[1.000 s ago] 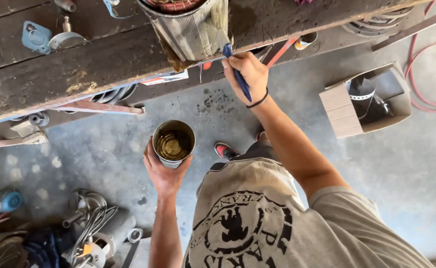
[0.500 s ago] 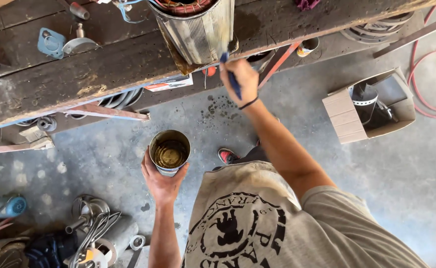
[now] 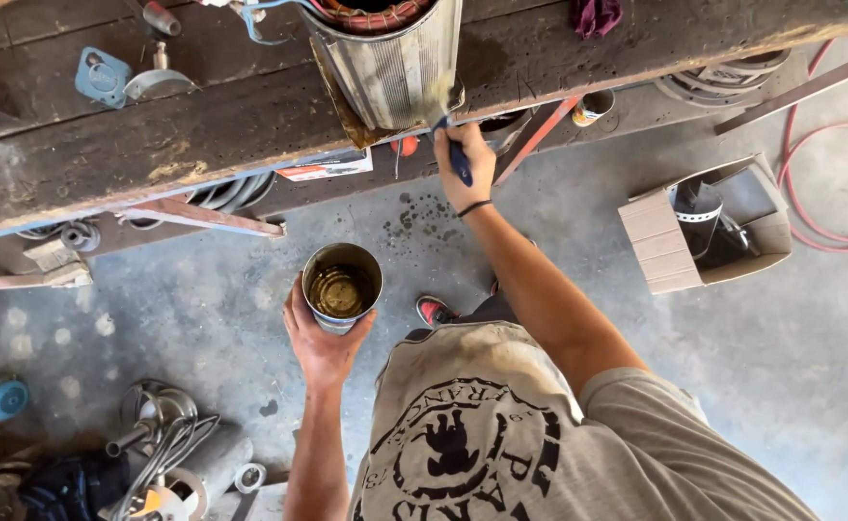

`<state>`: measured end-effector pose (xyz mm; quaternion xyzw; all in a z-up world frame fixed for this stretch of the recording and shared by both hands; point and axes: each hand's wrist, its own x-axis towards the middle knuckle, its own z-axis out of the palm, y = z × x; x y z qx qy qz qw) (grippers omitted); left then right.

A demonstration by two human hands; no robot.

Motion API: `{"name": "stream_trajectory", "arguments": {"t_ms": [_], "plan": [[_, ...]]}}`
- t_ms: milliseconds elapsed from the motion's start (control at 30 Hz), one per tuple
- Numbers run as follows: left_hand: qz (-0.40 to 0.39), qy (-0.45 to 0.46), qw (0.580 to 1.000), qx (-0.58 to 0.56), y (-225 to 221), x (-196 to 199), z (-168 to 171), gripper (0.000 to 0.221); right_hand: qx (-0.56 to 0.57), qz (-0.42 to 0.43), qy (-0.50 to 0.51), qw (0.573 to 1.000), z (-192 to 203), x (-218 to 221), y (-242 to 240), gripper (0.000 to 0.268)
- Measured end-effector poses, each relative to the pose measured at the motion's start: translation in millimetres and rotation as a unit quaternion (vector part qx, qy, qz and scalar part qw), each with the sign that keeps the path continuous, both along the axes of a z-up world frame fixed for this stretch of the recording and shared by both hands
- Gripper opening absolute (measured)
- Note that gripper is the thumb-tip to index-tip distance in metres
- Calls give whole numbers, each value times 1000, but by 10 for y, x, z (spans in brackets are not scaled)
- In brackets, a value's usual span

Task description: Applying insulating varnish to the copper windings of an electric motor stator using a brush and a screwdriver.

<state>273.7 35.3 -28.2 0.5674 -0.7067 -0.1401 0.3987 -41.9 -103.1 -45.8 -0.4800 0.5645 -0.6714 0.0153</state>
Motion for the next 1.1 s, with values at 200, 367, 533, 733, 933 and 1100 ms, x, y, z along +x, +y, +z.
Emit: {"name": "stream_trajectory", "arguments": {"t_ms": [200,367,533,733,933,1100], "plan": [[22,-2,1000,3,24,22,-68,117,-18,128,209,969,454,-214,96,10],[36,20,999,17,76,42,-134,122,-117,148,437,879,578,-281,-157,11],[67,40,997,9,145,103,-36,119,-18,189,584,790,87,-317,-95,24],[104,36,994,11,256,287,-275,120,-40,197,506,839,460,-359,-228,24],[117,59,991,15,233,293,-258,121,-13,200,519,831,373,-216,-227,21],[99,66,985,122,185,262,-32,115,-83,140,406,899,1028,-114,-195,22]]}}
